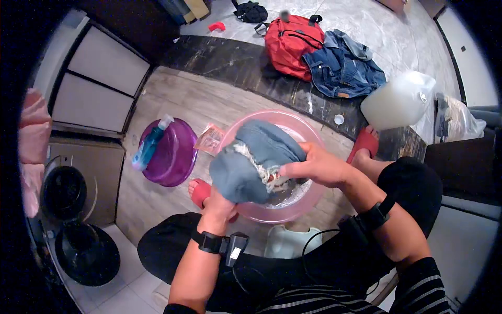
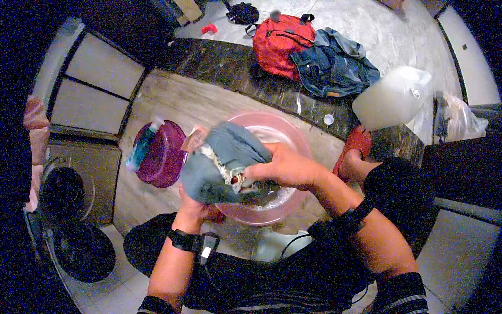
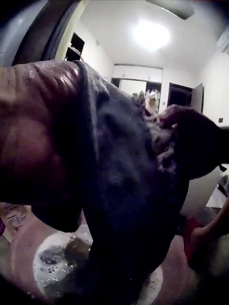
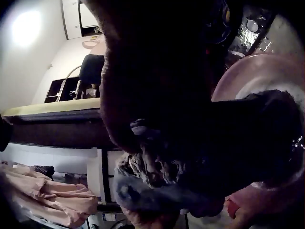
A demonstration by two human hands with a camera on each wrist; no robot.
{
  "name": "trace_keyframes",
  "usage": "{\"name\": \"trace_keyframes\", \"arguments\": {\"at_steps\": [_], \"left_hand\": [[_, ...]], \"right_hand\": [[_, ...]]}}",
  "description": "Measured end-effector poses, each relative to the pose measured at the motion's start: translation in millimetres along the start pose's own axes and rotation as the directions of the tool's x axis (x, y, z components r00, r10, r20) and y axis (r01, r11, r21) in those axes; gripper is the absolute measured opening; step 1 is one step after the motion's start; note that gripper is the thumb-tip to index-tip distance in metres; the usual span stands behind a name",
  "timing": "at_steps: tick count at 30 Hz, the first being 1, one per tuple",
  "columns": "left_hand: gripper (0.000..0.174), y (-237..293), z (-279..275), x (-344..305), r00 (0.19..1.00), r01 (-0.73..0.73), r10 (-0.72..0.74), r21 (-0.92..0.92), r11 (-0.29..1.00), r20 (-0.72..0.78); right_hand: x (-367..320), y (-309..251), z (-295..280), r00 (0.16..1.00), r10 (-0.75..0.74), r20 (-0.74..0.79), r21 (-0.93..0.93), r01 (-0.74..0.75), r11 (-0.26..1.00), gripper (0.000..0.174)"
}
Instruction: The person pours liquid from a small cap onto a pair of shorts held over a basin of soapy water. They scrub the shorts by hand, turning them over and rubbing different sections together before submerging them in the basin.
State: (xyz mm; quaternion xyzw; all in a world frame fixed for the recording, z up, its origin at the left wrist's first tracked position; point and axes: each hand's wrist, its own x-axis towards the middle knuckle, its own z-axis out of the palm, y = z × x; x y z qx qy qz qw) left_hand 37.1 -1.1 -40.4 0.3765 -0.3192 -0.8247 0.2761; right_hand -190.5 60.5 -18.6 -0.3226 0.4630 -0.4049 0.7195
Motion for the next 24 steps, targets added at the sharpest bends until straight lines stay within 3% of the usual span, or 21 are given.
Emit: {"name": "trace_keyframes", "arguments": {"at_steps": [5, 8, 9, 12, 14, 18, 19, 22, 24], "left_hand": [[0.067, 13, 24, -8, 0.986, -0.090, 0.108, -0.136, 0.987, 0.128], [0.063, 16, 30, -10, 0.983, -0.116, 0.136, -0.154, 0.981, 0.122], [0.061, 16, 29, -10, 0.984, -0.121, 0.139, -0.147, 0.982, 0.115], [0.053, 14, 29, -8, 0.972, -0.151, 0.152, -0.020, 0.988, 0.181], [0.047, 15, 33, -10, 0.969, -0.221, 0.188, 0.232, 0.947, 0.159], [0.042, 6, 24, -9, 0.938, -0.347, 0.270, 0.637, 0.688, 0.219], [0.042, 6, 25, -9, 0.928, -0.370, 0.283, 0.676, 0.637, 0.241], [0.042, 2, 33, -9, 0.886, -0.450, 0.328, 0.774, 0.446, 0.326], [0.042, 0, 38, -9, 0.837, -0.516, 0.367, 0.811, 0.276, 0.407]], "right_hand": [[6, -1, -3, 0.986, -0.001, -0.167, 0.098, 0.018, 0.995, 0.042], [11, 1, -3, 0.934, -0.122, -0.336, 0.014, 0.135, 0.991, 0.041], [19, 3, -6, 0.891, -0.258, -0.374, -0.172, 0.207, 0.963, 0.038], [20, 6, -10, 0.871, -0.154, -0.466, -0.317, -0.002, 0.948, 0.030], [19, 6, -2, 0.799, -0.360, -0.481, -0.446, 0.131, 0.885, 0.031], [1, -18, 25, 0.646, -0.662, -0.380, -0.740, 0.218, 0.637, 0.036], [-6, -24, 33, 0.696, -0.624, -0.355, -0.771, 0.159, 0.617, 0.036], [-7, -11, 47, 0.639, -0.765, -0.071, -0.789, 0.433, 0.436, 0.034], [-10, -7, 51, 0.680, -0.732, 0.034, -0.817, 0.441, 0.371, 0.033]]}}
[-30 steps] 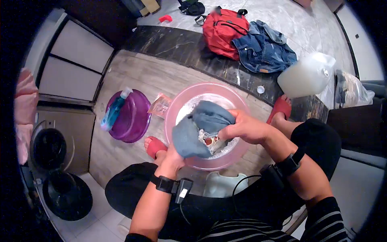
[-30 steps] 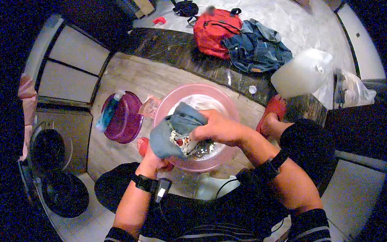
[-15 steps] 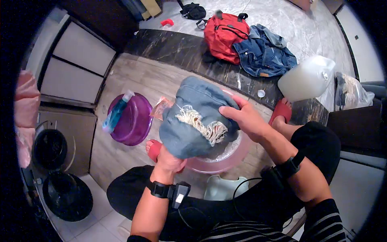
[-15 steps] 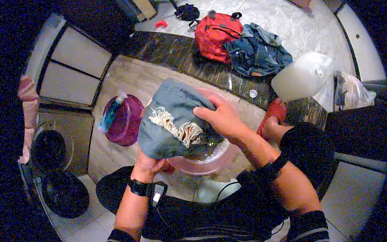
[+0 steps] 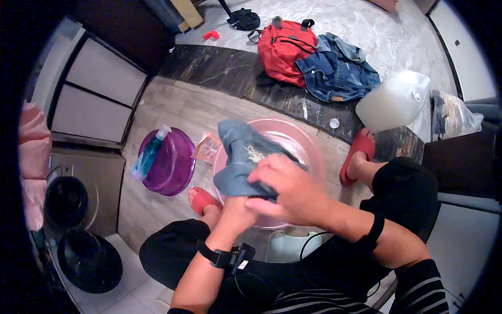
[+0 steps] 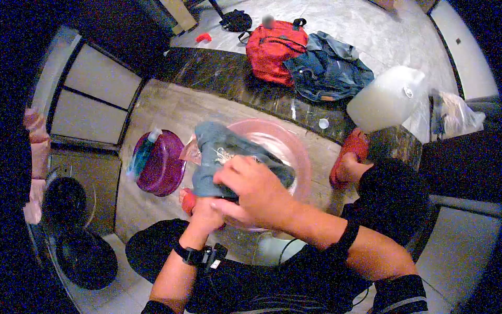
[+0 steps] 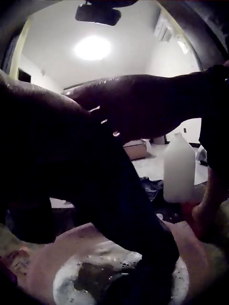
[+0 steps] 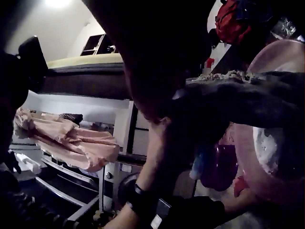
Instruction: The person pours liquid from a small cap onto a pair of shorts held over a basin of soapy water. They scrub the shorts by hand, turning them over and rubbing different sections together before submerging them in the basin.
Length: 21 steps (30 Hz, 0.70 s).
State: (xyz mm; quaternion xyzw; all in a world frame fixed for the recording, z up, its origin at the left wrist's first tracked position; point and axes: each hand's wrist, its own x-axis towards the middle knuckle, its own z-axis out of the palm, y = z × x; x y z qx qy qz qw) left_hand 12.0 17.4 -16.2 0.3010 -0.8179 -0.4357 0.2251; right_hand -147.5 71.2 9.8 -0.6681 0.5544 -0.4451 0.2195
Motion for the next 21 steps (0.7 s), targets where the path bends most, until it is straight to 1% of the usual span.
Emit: {"name": "trace_keyframes", "arguments": {"at_steps": [1, 2, 3, 4, 6, 7, 9, 10, 12, 13, 14, 15, 16, 17, 18, 19, 20, 21], "left_hand": [[0.038, 2, 5, 3, 0.998, 0.036, -0.039, -0.064, 0.997, -0.052], [0.041, -5, 6, 2, 0.999, 0.027, -0.027, -0.003, 1.000, -0.038], [0.044, -13, 5, 2, 1.000, 0.019, -0.017, 0.058, 0.998, -0.023], [0.048, -18, 5, 1, 1.000, 0.009, -0.008, 0.118, 0.993, -0.008], [0.031, -14, 12, 1, 0.993, 0.024, -0.018, 0.044, 0.999, -0.118], [0.024, -10, 14, 2, 0.985, 0.028, -0.027, 0.005, 1.000, -0.170], [0.020, -15, 11, 3, 0.982, -0.001, 0.036, 0.182, 0.983, -0.188], [0.019, -19, 9, 3, 0.979, -0.013, 0.068, 0.271, 0.962, -0.192], [0.015, -40, 10, 1, 0.977, 0.134, -0.125, 0.046, 0.990, -0.174], [0.013, -47, 12, 1, 0.965, 0.209, -0.216, -0.067, 0.976, -0.146], [0.013, -53, 12, 2, 0.932, 0.305, -0.342, -0.252, 0.918, -0.117], [0.013, -57, 12, 4, 0.887, 0.390, -0.457, -0.423, 0.818, -0.065], [0.014, -59, 12, 4, 0.831, 0.459, -0.556, -0.573, 0.679, 0.007], [0.016, -61, 13, 1, 0.799, 0.454, -0.593, -0.743, 0.492, 0.096], [0.018, -60, 13, -3, 0.772, 0.427, -0.605, -0.863, 0.269, 0.194], [0.021, -58, 13, -5, 0.750, 0.382, -0.592, -0.924, 0.024, 0.295], [0.025, -55, 13, -8, 0.759, 0.363, -0.581, -0.932, 0.004, 0.294], [0.030, -40, 9, -5, 0.768, 0.344, -0.571, -0.939, -0.015, 0.291]], "right_hand": [[-3, 2, 2, 0.999, -0.001, 0.039, -0.015, 0.002, 1.000, 0.032], [-4, 2, 3, 0.997, -0.001, 0.080, -0.028, 0.004, 1.000, 0.032], [-2, 2, -1, 0.993, -0.041, 0.108, -0.091, 0.051, 0.995, 0.028], [-2, 2, 0, 0.991, -0.042, 0.129, -0.122, 0.058, 0.991, 0.026], [-4, 4, 2, 0.985, -0.044, 0.166, -0.186, 0.075, 0.980, 0.023], [-6, 2, 2, 0.986, -0.071, 0.148, -0.193, 0.099, 0.976, 0.021], [-6, -4, 4, 0.984, -0.130, 0.118, -0.206, 0.153, 0.967, 0.016], [-4, -5, 4, 0.979, -0.156, 0.135, -0.211, 0.182, 0.960, 0.014], [-2, -8, 3, 0.964, -0.205, 0.167, -0.225, 0.240, 0.944, 0.011], [-2, -8, 5, 0.964, -0.212, 0.158, -0.212, 0.243, 0.947, 0.010], [-3, -9, 10, 0.965, -0.218, 0.150, -0.199, 0.245, 0.949, 0.010], [-4, -9, 15, 0.964, -0.225, 0.141, -0.185, 0.249, 0.951, 0.010], [-6, -10, 20, 0.966, -0.212, 0.148, -0.160, 0.235, 0.959, 0.010], [-9, -11, 24, 0.967, -0.199, 0.156, -0.135, 0.221, 0.966, 0.010], [-11, -11, 28, 0.969, -0.186, 0.163, -0.112, 0.205, 0.972, 0.010], [-13, -10, 31, 0.973, -0.173, 0.153, -0.071, 0.185, 0.980, 0.011], [-14, -9, 34, 0.976, -0.160, 0.145, -0.029, 0.165, 0.986, 0.013], [-15, -8, 35, 0.980, -0.148, 0.136, 0.014, 0.147, 0.989, 0.014]]}}
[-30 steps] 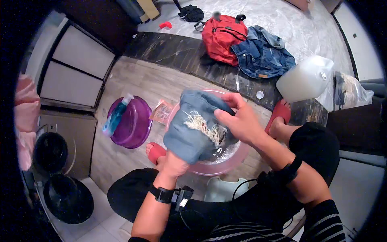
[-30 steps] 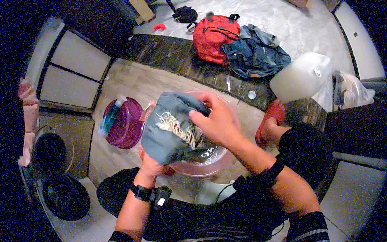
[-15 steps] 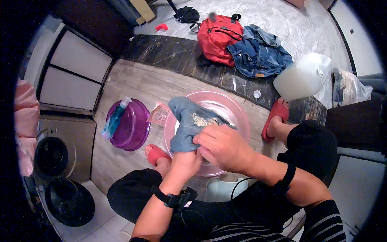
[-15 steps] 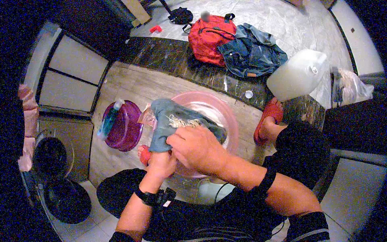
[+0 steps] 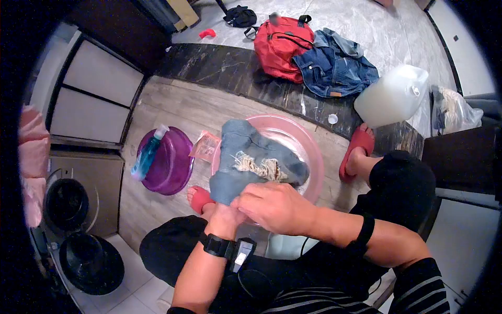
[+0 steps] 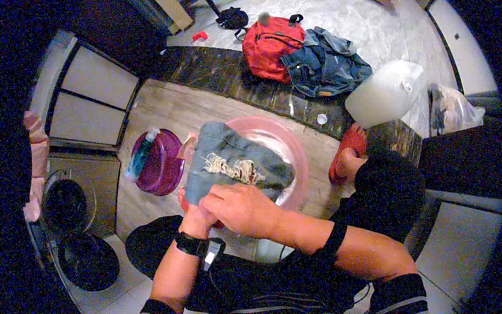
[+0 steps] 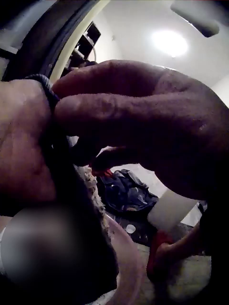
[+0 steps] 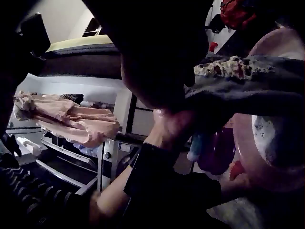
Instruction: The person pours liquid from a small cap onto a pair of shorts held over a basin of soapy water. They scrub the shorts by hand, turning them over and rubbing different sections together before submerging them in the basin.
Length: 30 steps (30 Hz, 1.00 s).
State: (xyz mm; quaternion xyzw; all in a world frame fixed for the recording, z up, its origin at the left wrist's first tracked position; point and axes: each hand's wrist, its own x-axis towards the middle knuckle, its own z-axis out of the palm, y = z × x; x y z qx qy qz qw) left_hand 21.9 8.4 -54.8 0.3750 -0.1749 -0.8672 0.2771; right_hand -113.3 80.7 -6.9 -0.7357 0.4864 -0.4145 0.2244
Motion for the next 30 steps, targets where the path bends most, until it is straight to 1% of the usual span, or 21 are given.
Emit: {"name": "trace_keyframes", "arguments": {"at_steps": [1, 4, 6, 7, 9, 10, 12, 13, 15, 17, 18, 19, 20, 21, 22, 23, 24, 25, 27, 28, 30], "left_hand": [[0.034, 3, 8, -5, 1.000, -0.006, 0.007, -0.026, 1.000, 0.013], [0.043, 5, 11, -7, 0.975, -0.130, 0.137, -0.051, 0.990, 0.176], [0.048, 8, 6, -6, 0.971, -0.086, 0.110, -0.117, 0.989, 0.214], [0.050, 10, 2, -5, 0.967, -0.063, 0.097, -0.149, 0.987, 0.234], [0.050, 12, -7, -6, 0.983, 0.012, 0.025, -0.196, 0.980, 0.182], [0.049, 13, -10, -7, 0.988, 0.048, -0.014, -0.220, 0.974, 0.156], [0.051, 15, -13, -10, 0.990, 0.055, -0.022, -0.237, 0.970, 0.139], [0.052, 16, -13, -11, 0.991, 0.059, -0.028, -0.247, 0.967, 0.131], [0.059, 20, -10, -16, 0.990, 0.075, -0.040, -0.267, 0.961, 0.133], [0.064, 21, -8, -17, 0.991, 0.072, -0.034, -0.304, 0.950, 0.127], [0.063, 20, -9, -18, 0.990, 0.074, -0.033, -0.303, 0.950, 0.138], [0.062, 19, -11, -19, 0.988, 0.078, -0.033, -0.304, 0.949, 0.152], [0.062, 17, -14, -19, 0.985, 0.085, -0.033, -0.310, 0.947, 0.168], [0.061, 16, -13, -20, 0.986, 0.076, -0.025, -0.309, 0.948, 0.166], [0.061, 16, -11, -21, 0.986, 0.069, -0.018, -0.310, 0.948, 0.164], [0.061, 17, -10, -21, 0.986, 0.065, -0.014, -0.311, 0.948, 0.164], [0.059, 14, -18, -25, 0.976, 0.065, 0.009, -0.330, 0.942, 0.218], [0.059, 13, -18, -24, 0.972, 0.075, 0.006, -0.331, 0.940, 0.236], [0.058, 16, -17, -24, 0.964, 0.092, -0.001, -0.330, 0.939, 0.266], [0.056, 18, -12, -24, 0.964, 0.117, -0.027, -0.333, 0.936, 0.264], [0.055, 21, -8, -24, 0.984, 0.134, -0.084, -0.349, 0.927, 0.154]], "right_hand": [[0, 0, 0, 1.000, 0.007, 0.004, 0.013, -0.007, 1.000, 0.016], [-3, 2, -2, 0.999, 0.032, 0.023, 0.047, -0.033, 0.998, 0.020], [-5, -2, -5, 0.997, 0.059, 0.047, 0.066, -0.062, 0.996, 0.022], [-7, -3, -4, 0.998, 0.050, 0.038, 0.063, -0.052, 0.997, 0.022], [-12, -5, -1, 0.999, 0.035, 0.020, 0.058, -0.036, 0.998, 0.022], [-15, -3, -3, 0.997, 0.028, 0.065, 0.068, -0.032, 0.997, 0.021], [-21, 1, -6, 0.987, 0.018, 0.157, 0.084, -0.031, 0.996, 0.021], [-25, 7, -8, 0.986, 0.054, 0.156, 0.072, -0.065, 0.995, 0.018], [-30, 28, -15, 0.980, 0.123, 0.158, 0.050, -0.132, 0.990, 0.015], [-29, 56, -28, 0.977, 0.214, 0.002, 0.043, -0.214, 0.976, 0.014], [-32, 71, -36, 0.963, 0.260, -0.074, 0.041, -0.257, 0.966, 0.015], [-32, 78, -50, 0.902, 0.416, -0.117, 0.099, -0.406, 0.909, 0.016], [-33, 84, -66, 0.813, 0.562, -0.150, 0.157, -0.542, 0.826, 0.017], [-36, 97, -83, 0.776, 0.608, -0.169, 0.078, -0.604, 0.793, 0.021], [-36, 103, -99, 0.679, 0.717, -0.159, 0.127, -0.706, 0.697, 0.023], [-41, 121, -111, 0.656, 0.730, -0.192, 0.122, -0.722, 0.681, 0.024], [-36, 124, -120, 0.545, 0.813, -0.206, 0.163, -0.800, 0.578, 0.026], [-30, 130, -132, 0.459, 0.873, -0.165, 0.277, -0.828, 0.488, 0.026], [-39, 174, -147, 0.434, 0.879, -0.197, 0.226, -0.852, 0.471, 0.029], [-46, 193, -153, 0.395, 0.889, -0.231, 0.161, -0.886, 0.436, 0.031], [-63, 234, -159, 0.332, 0.896, -0.295, 0.034, -0.933, 0.357, 0.034]]}}
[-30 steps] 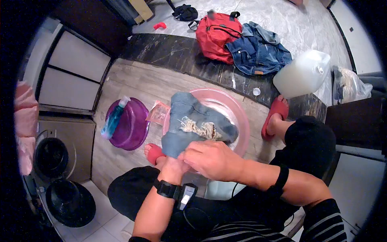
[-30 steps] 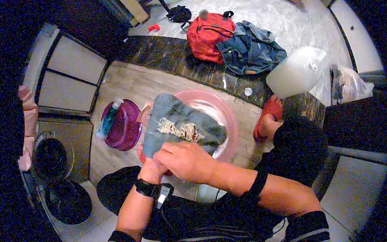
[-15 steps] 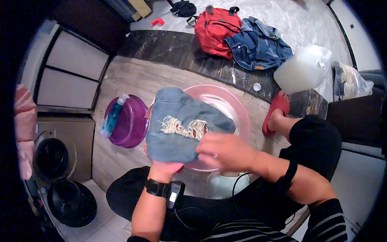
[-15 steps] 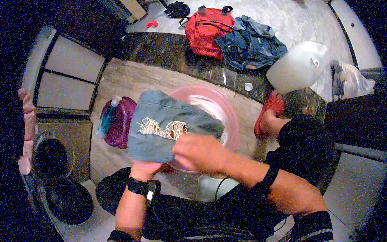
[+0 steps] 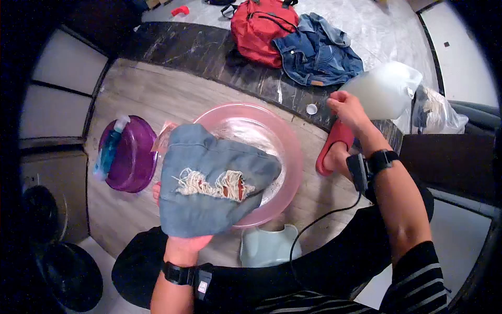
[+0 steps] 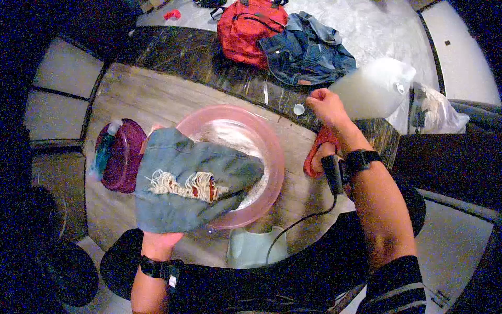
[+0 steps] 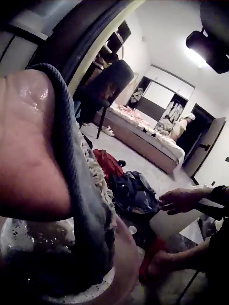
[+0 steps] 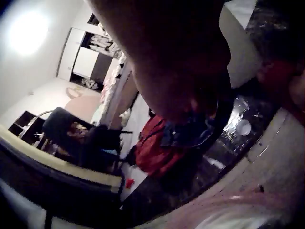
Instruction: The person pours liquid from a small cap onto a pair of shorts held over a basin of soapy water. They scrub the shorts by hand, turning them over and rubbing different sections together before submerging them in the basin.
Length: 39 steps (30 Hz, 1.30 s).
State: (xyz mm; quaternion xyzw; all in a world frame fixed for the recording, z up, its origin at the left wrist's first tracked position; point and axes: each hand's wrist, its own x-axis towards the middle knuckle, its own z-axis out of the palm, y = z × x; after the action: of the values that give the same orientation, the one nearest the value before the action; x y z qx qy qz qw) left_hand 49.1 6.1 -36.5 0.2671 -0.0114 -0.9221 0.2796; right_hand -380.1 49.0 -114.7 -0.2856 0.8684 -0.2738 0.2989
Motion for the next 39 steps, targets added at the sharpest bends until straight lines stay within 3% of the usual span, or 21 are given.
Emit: {"name": "trace_keyframes", "arguments": {"at_steps": [1, 3, 4, 5, 8, 9, 10, 12, 14, 16, 19, 24, 28, 32, 33, 35, 37, 39], "left_hand": [[0.055, -1, -2, 1, 0.998, 0.006, -0.007, -0.009, 1.000, -0.066], [0.055, -1, -38, -9, 0.999, -0.038, 0.037, 0.108, 0.993, 0.007], [0.053, -2, -48, -13, 0.999, -0.037, 0.038, 0.108, 0.993, -0.007], [0.051, -2, -57, -18, 0.999, -0.035, 0.038, 0.108, 0.994, -0.022], [0.043, 2, -54, -29, 0.976, 0.035, -0.049, -0.066, 0.997, -0.214], [0.043, 0, -65, -42, 0.952, 0.118, 0.033, 0.465, 0.877, -0.304], [0.043, 0, -66, -47, 0.942, 0.136, 0.056, 0.526, 0.839, -0.332], [0.044, -1, -62, -49, 0.933, 0.116, 0.032, 0.385, 0.916, -0.358], [0.045, -2, -59, -51, 0.921, 0.117, 0.009, 0.298, 0.947, -0.390], [0.045, -2, -56, -49, 0.909, 0.125, 0.000, 0.274, 0.953, -0.416], [0.047, -2, -55, -54, 0.898, 0.135, -0.005, 0.264, 0.955, -0.441], [0.049, -6, -50, -47, 0.915, 0.090, 0.010, 0.227, 0.970, -0.404], [0.051, -4, -40, -23, 0.953, 0.021, 0.032, 0.171, 0.985, -0.300], [0.054, -7, -29, -1, 0.985, -0.045, 0.062, 0.106, 0.993, -0.163], [0.057, -9, -41, 3, 0.986, -0.024, 0.018, -0.036, 0.999, -0.165], [0.057, -8, -47, 10, 0.994, -0.041, 0.047, -0.056, 0.998, 0.103], [0.053, -7, -31, 17, 0.992, -0.045, 0.031, -0.111, 0.993, -0.120], [0.056, -8, -12, 24, 0.989, -0.063, 0.054, -0.063, 0.996, -0.139]], "right_hand": [[16, 23, 4, 0.999, 0.035, 0.006, -0.056, -0.035, 0.998, 0.036], [47, 75, 16, 0.994, 0.106, 0.020, -0.173, -0.101, 0.980, 0.041], [53, 89, 24, 0.997, 0.080, -0.005, -0.340, -0.077, 0.937, 0.049], [59, 104, 29, 0.996, 0.083, 0.009, -0.375, -0.074, 0.924, 0.053], [50, 93, 49, 0.993, 0.107, 0.055, -0.516, -0.064, 0.854, 0.067], [51, 91, 57, 0.996, 0.082, 0.047, -0.518, -0.046, 0.854, 0.068], [54, 92, 65, 0.998, 0.055, 0.036, -0.518, -0.028, 0.855, 0.068], [61, 94, 79, 0.998, -0.055, -0.017, -0.525, 0.038, 0.850, 0.070], [68, 95, 88, 0.999, 0.016, -0.030, -0.510, -0.029, 0.860, 0.071], [72, 95, 98, 0.998, 0.041, -0.039, -0.494, -0.055, 0.868, 0.070], [80, 115, 113, 0.994, -0.081, -0.068, -0.511, 0.035, 0.859, 0.062], [82, 115, 110, 0.995, -0.091, -0.030, -0.487, 0.065, 0.871, 0.051], [75, 88, 97, 0.998, -0.059, 0.002, -0.411, 0.054, 0.910, 0.047], [64, 39, 81, 0.961, -0.251, 0.118, -0.314, 0.276, 0.908, 0.048], [57, 20, 76, 0.942, -0.302, 0.149, -0.299, 0.334, 0.894, 0.048], [41, -19, 70, 0.892, -0.400, 0.210, -0.269, 0.446, 0.854, 0.049], [24, -49, 68, 0.836, -0.494, 0.238, -0.188, 0.538, 0.822, 0.046], [-10, -93, 62, 0.776, -0.579, 0.250, -0.164, 0.623, 0.765, 0.044]]}}
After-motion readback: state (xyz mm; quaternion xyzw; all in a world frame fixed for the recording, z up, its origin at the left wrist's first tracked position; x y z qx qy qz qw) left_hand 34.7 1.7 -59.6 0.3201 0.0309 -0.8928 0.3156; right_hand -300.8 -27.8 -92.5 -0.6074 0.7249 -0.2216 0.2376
